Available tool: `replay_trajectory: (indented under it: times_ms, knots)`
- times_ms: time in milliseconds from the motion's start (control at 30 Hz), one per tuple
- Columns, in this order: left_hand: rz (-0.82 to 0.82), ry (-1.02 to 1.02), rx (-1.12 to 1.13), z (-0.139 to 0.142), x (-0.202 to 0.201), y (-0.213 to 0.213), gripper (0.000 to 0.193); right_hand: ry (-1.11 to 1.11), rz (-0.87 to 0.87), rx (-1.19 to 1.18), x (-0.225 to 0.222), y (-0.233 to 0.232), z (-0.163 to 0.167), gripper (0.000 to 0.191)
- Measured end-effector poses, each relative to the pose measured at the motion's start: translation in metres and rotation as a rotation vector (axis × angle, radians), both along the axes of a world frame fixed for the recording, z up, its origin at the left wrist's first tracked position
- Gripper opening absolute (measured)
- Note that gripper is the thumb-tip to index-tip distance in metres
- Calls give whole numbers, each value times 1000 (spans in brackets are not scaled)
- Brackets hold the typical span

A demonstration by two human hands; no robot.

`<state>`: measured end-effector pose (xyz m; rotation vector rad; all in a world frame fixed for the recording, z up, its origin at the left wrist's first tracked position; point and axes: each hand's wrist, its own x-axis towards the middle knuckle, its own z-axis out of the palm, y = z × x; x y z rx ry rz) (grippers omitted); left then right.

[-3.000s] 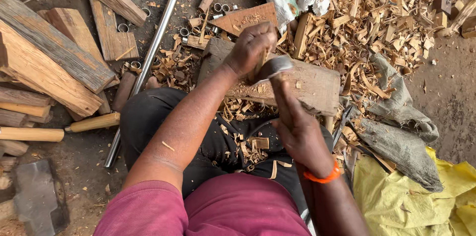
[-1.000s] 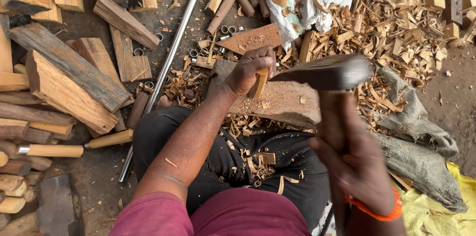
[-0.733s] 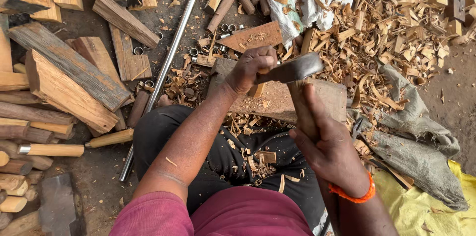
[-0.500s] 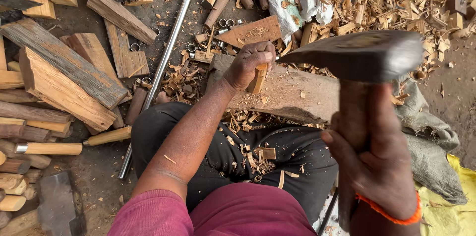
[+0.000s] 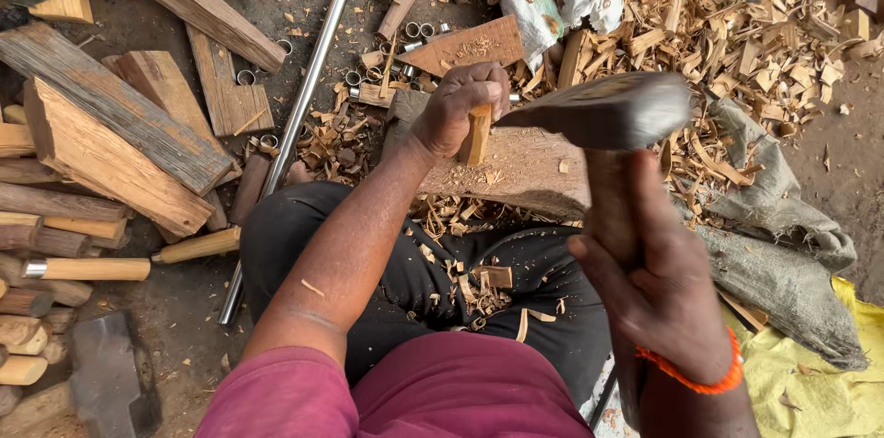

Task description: The person sits on the ground and uses a hammer to repeatedly strike a small wooden piece held against a larger wooden block, shaping the wood. The person occasionally pauses to inspect the piece before resuming the hammering.

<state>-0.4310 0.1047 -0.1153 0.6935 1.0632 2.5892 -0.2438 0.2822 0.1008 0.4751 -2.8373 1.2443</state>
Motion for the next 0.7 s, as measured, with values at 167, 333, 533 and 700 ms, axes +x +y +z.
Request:
replay_trajectory:
  times_ms: [167, 333, 533, 700]
  knots:
    - [26, 10, -18, 3, 0, 0, 25, 16, 75, 98, -18, -16, -11, 94]
    - [48, -20, -47, 2, 1, -1, 24, -197, 26, 78, -19, -20, -36, 89]
    - [-9, -79, 9, 3, -4, 2, 25, 18, -19, -166, -10, -5, 4, 90]
    - [63, -77, -22, 7, 2, -1, 25, 120, 156, 152, -25, -28, -27, 95]
